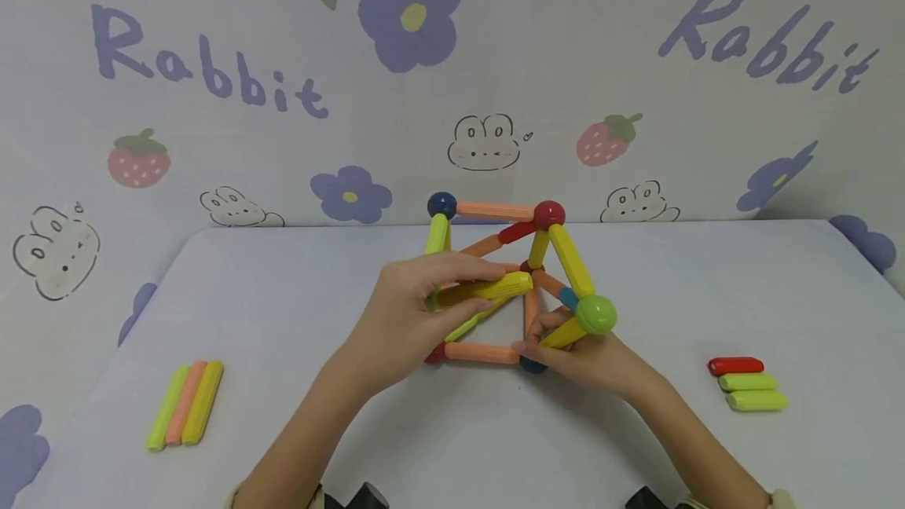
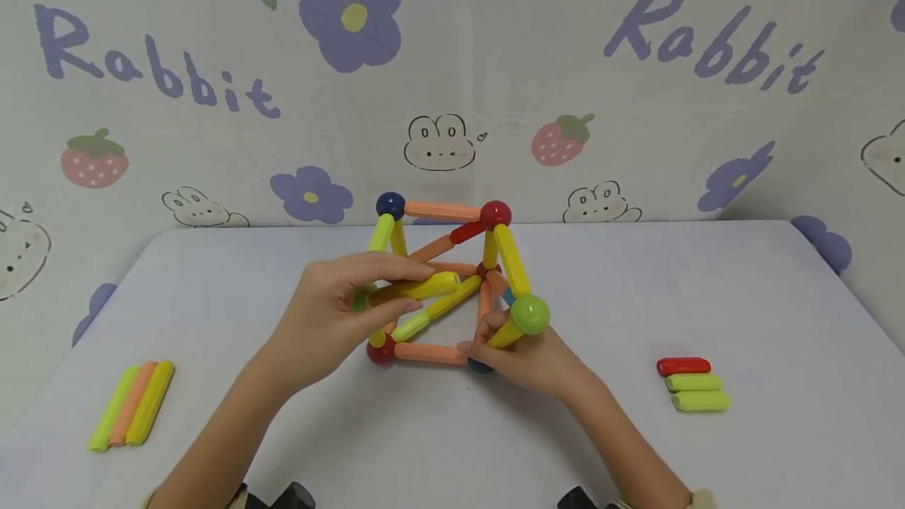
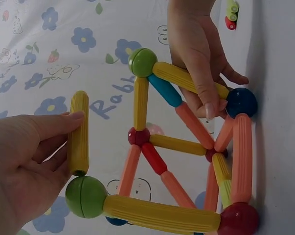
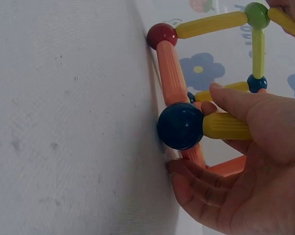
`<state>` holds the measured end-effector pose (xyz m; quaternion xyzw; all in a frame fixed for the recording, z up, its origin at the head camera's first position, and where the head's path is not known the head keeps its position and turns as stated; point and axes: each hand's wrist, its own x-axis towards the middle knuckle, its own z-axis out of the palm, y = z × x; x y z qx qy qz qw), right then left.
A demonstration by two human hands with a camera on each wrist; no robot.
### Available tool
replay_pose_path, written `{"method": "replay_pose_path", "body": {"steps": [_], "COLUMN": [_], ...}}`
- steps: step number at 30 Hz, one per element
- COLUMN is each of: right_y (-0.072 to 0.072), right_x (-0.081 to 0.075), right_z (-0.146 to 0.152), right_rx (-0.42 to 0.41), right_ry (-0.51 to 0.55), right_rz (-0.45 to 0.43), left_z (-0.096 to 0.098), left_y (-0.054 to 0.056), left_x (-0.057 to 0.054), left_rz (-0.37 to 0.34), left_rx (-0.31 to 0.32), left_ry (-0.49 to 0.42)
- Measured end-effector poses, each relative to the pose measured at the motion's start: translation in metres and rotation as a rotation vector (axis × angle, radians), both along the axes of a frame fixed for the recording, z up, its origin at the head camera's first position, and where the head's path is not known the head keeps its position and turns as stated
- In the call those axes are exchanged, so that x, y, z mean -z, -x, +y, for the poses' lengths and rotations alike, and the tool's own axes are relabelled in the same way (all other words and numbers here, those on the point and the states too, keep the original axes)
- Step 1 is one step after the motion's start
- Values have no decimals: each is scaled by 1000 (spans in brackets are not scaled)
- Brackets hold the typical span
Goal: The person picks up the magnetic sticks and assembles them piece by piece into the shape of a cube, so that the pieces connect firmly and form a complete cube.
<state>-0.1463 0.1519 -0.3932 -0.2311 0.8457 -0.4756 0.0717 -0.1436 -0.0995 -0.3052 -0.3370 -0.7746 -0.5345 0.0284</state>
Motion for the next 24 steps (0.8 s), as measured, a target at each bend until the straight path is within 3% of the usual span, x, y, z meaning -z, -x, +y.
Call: {"method": "replay_pose_path", "body": {"steps": [5, 9, 14, 18, 24], "right_y": [-1, -2, 0, 4, 8], "right_x": [-1, -3, -11, -23, -41], "right_z": [-2, 0, 13, 34, 69], "right_rx": [22, 8, -15, -33, -104], "right_ry": [3, -8, -25, -71, -80], "right_rz": [0, -7, -124, -286, -412], "left_z": [0, -3, -15, -23, -37], "left_y": [3, 5, 9, 12, 18], "left_x": [4, 5, 6, 7, 4], "left_rz": [49, 126, 181, 177, 56], "left_rx": [10, -23, -85, -128, -148], "left_ry": [84, 186, 266, 267, 271]}}
